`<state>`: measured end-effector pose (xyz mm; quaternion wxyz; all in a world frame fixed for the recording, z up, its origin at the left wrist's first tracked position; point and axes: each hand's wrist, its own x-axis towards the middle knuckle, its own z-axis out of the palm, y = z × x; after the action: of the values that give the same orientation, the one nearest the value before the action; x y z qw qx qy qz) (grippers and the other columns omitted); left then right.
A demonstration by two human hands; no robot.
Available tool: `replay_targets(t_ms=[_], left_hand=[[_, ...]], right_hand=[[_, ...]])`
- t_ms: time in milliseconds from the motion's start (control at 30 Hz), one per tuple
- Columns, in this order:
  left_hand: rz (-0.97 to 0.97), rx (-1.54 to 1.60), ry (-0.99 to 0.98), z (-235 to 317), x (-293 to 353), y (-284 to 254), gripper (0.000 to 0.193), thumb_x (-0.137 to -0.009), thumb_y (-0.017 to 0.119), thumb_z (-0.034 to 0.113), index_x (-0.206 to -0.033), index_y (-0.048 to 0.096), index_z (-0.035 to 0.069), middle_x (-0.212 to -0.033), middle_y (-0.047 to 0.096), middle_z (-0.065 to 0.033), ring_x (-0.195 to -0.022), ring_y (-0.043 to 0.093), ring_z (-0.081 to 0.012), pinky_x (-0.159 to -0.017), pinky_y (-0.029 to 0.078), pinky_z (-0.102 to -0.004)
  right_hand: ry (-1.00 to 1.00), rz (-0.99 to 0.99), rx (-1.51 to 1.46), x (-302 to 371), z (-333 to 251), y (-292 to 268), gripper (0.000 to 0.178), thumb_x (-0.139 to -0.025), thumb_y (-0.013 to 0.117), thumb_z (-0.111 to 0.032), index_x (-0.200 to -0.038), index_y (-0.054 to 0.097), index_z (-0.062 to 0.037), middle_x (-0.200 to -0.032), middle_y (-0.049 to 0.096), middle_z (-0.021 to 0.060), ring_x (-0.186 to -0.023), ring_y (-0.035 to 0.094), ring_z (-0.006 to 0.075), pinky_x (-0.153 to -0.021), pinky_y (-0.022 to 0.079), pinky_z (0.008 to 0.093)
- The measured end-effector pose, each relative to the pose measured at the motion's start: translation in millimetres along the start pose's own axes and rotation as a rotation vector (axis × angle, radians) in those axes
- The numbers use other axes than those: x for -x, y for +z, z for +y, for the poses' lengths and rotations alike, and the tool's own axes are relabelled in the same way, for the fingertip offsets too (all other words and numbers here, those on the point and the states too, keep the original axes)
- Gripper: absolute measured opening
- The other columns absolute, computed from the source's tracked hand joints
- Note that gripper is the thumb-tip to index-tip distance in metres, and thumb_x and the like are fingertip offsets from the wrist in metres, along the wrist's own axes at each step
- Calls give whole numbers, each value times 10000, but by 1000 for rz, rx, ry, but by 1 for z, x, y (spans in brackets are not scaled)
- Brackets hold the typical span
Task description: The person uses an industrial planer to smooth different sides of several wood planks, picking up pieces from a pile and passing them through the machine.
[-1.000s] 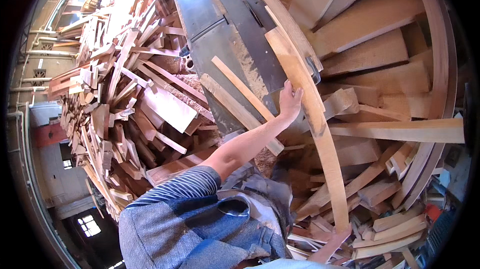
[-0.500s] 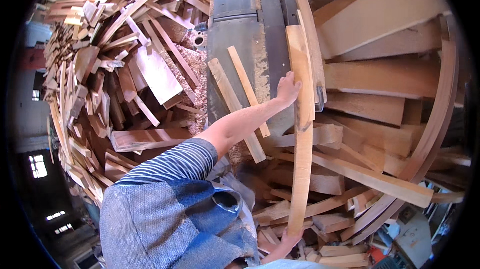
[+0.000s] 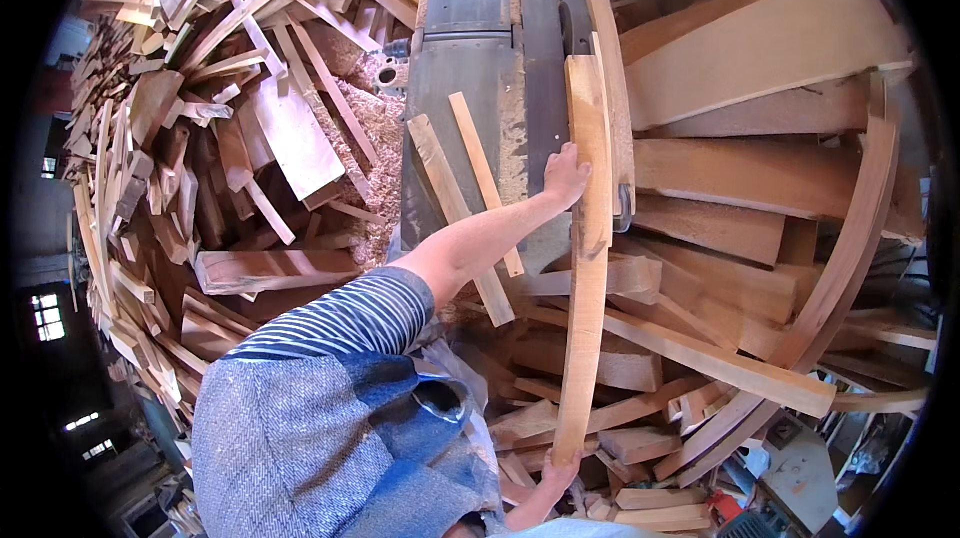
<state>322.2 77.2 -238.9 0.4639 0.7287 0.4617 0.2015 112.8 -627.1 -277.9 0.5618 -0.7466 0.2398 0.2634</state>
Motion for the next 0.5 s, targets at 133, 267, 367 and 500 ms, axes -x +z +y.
replay_targets(t_ms=[133,267,367,500], left_hand=[[78,-33,42,-14,-8,-2,386,-880,663,198,-1176,558,-26,-1257,578,-200,-1102,561,-428,-996,441,-502],[42,-38,25,-10,-15,-3,394,-883,657,195,-1191,557,-30,-1250,580,-198,-1105,560,-429,-996,442,-499],[18,-39,-16,-3,-17,-5,391,-885,651,196,-1191,560,-29,-1246,581,-197,-1104,560,-429,-997,442,-496],[56,-64,20,-8,-27,-6,386,-881,652,204,-1179,567,-26,-1242,586,-197,-1104,560,-431,-998,442,-498]], right_hand=[[221,21,-235,-4,-30,32,481,-981,564,-476,-1384,523,-217,-1369,538,37,-1187,481,281,-909,431,498],[328,79,-388,-4,-44,43,490,-983,553,-477,-1411,504,-243,-1398,524,32,-1224,468,284,-925,425,516],[365,77,-497,-5,-44,47,543,-918,636,-455,-1397,510,-234,-1428,510,26,-1220,486,274,-934,406,498],[302,89,-443,-5,-48,55,574,-868,699,-424,-1382,518,-244,-1421,510,30,-1231,476,273,-904,401,498]])
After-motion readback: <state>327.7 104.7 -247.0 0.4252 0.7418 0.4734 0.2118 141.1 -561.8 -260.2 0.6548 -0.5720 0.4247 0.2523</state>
